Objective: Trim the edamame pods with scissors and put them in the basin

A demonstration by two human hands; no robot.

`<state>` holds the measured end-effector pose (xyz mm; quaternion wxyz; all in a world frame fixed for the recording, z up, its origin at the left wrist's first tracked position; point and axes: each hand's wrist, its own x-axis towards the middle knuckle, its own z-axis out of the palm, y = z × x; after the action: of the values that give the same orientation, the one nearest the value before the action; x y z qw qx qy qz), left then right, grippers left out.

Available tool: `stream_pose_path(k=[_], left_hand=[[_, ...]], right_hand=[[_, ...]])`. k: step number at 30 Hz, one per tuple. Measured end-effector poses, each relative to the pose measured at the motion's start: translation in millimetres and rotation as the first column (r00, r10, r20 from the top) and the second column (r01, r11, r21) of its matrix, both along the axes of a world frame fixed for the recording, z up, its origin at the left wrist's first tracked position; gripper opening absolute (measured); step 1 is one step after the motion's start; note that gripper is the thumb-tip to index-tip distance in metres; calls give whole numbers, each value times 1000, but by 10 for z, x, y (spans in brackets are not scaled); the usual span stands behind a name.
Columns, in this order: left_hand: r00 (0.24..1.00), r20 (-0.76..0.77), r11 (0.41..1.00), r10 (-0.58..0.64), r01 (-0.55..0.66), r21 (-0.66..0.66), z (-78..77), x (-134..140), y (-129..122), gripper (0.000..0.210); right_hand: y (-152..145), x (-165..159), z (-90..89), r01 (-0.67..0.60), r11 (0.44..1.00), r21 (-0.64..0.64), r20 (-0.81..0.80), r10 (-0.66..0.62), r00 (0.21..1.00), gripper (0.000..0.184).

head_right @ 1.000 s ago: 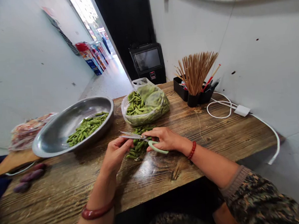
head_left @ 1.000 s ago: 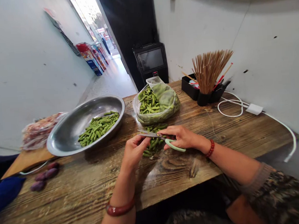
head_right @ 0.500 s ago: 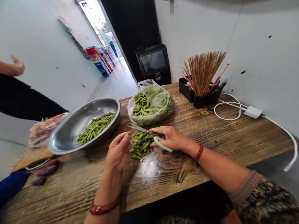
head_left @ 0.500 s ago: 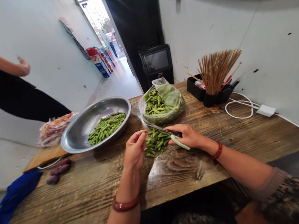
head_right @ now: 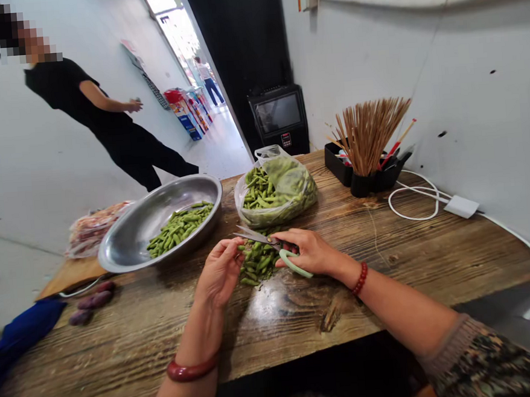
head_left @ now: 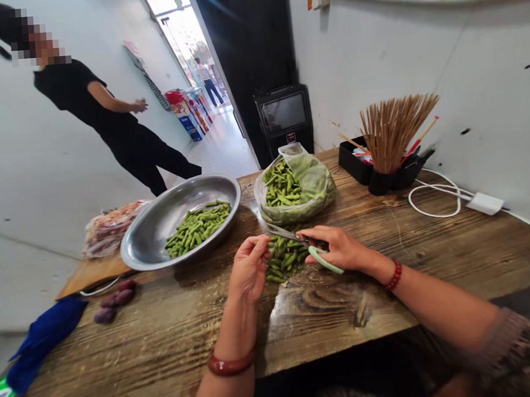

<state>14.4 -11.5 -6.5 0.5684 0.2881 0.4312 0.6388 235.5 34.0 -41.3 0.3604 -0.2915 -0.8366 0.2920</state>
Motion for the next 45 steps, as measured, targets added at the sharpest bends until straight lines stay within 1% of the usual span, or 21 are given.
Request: stream_pose_path(k=[3,8,11,17,23,29,34,38,45], left_hand=[[1000,20,1000,-4,4,9,-7,-8,-2,24],[998,54,999,-45,45,1,16,2,-8,27],[995,70,998,-67,69,-16,17,17,-7,28],[993,40,992,-115,117,-46,8,54,-20,33],[983,-75,985,-166,162,-55,-2,98,-42,31],[968,-207,989,-145,138,-45,-19,116,-53,30],[947,-290,990,-139,136,-30,-18,136,-62,28],[934,-326,988,-145,152,-4,-13,152,-65,22],[919,-371,987,-135,156,29,0,147,-73,16]], right_hand=[[2,-6,2,3,1000,-9,3,-3,1000,54],[-4,-12,-4,1,1000,-9,14,-1,1000,55],[-14,-14,-10,-9,1000,10,34,8,999,56],[-29,-10,-17,-40,997,71,66,36,997,64],[-33,7,1,-30,992,121,102,18,995,64],[-42,18,36,-50,992,119,108,37,994,65],[-42,10,29,-73,990,122,93,61,994,70],[-49,7,24,-75,991,111,93,65,994,70],[-27,22,-4,-64,992,113,92,54,994,63]])
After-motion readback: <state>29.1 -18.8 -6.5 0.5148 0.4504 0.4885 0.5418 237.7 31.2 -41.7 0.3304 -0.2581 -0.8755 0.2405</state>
